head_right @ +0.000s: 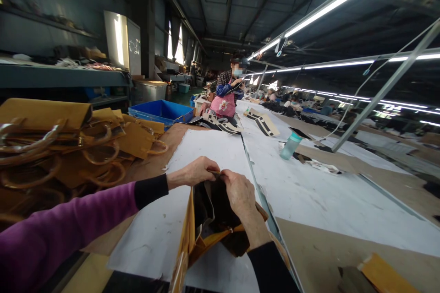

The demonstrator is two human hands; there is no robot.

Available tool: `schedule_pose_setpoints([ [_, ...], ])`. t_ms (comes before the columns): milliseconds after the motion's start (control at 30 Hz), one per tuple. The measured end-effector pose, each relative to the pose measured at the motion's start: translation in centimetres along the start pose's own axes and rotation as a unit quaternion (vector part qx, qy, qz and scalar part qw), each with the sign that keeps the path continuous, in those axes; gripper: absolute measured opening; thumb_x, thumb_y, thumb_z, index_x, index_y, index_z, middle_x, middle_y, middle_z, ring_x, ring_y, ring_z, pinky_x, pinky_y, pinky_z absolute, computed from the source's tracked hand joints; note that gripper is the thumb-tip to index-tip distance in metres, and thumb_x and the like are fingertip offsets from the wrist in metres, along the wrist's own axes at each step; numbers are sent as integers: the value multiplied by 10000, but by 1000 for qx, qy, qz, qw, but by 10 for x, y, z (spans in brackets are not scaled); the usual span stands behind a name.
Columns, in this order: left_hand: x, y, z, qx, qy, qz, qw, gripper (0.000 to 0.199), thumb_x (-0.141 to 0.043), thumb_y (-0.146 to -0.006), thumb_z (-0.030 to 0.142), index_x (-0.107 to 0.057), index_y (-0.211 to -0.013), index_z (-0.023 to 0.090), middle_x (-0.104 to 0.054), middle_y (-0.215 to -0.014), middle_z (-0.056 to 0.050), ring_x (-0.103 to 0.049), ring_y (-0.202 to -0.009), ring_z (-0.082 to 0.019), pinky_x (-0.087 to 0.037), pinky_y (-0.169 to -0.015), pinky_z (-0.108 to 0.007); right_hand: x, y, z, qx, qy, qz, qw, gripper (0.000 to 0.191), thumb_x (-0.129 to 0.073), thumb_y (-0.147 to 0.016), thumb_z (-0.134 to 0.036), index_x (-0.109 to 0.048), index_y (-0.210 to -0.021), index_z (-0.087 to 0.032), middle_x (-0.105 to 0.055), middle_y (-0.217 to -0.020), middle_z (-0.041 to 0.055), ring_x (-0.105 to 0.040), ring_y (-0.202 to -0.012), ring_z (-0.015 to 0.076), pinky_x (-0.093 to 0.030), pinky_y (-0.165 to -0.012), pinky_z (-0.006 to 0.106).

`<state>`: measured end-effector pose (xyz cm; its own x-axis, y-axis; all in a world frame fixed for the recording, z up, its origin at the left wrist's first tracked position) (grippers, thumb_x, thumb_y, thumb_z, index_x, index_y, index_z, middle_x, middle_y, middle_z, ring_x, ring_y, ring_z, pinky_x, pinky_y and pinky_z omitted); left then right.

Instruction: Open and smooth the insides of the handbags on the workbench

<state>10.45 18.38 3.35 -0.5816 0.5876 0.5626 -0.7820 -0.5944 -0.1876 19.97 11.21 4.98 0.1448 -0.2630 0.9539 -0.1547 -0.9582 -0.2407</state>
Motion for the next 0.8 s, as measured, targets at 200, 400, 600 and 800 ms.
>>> schedule_pose_setpoints([
  [200,-1,-1,-4,-2,5,3,1000,252,-536,-637,177,-669,-839,107,-578,-641,23,-452,-587,-100,-358,-544,-189,-6,-11,1,8,-29,-39,999,263,-402,-857,-358,-647,-824,-269,-665,-781,2,-583,-788,156,-321,-620,232],
  [400,2,-2,2,8,-56,17,998,236,-549,-713,301,-689,-757,116,-567,-578,20,-451,-580,-104,-344,-542,-189,-7,-6,-4,-10,40,-13,999,321,-324,-888,-322,-640,-880,-266,-669,-810,36,-583,-794,165,-308,-644,257],
  [600,5,0,13,7,-139,1,990,205,-532,-738,267,-688,-726,134,-565,-556,22,-454,-578,-102,-332,-552,-182,0,5,0,-1,5,-50,999,264,-360,-872,-335,-611,-874,-255,-651,-812,26,-566,-784,160,-310,-635,246],
  [800,8,5,21,10,-181,14,983,186,-531,-744,246,-690,-737,149,-571,-564,16,-462,-583,-107,-331,-562,-181,6,40,41,-33,-88,-74,993,301,-347,-857,-368,-571,-725,-215,-580,-659,-10,-518,-656,141,-337,-598,234],
])
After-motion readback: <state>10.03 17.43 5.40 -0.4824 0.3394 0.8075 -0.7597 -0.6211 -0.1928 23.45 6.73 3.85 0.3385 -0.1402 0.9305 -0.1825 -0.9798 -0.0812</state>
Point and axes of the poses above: each hand's wrist, its own y-axis away from the middle knuckle, its own x-axis out of the back of the hand, z = x × y, the point moved 7 cm from there along -y, towards the middle knuckle
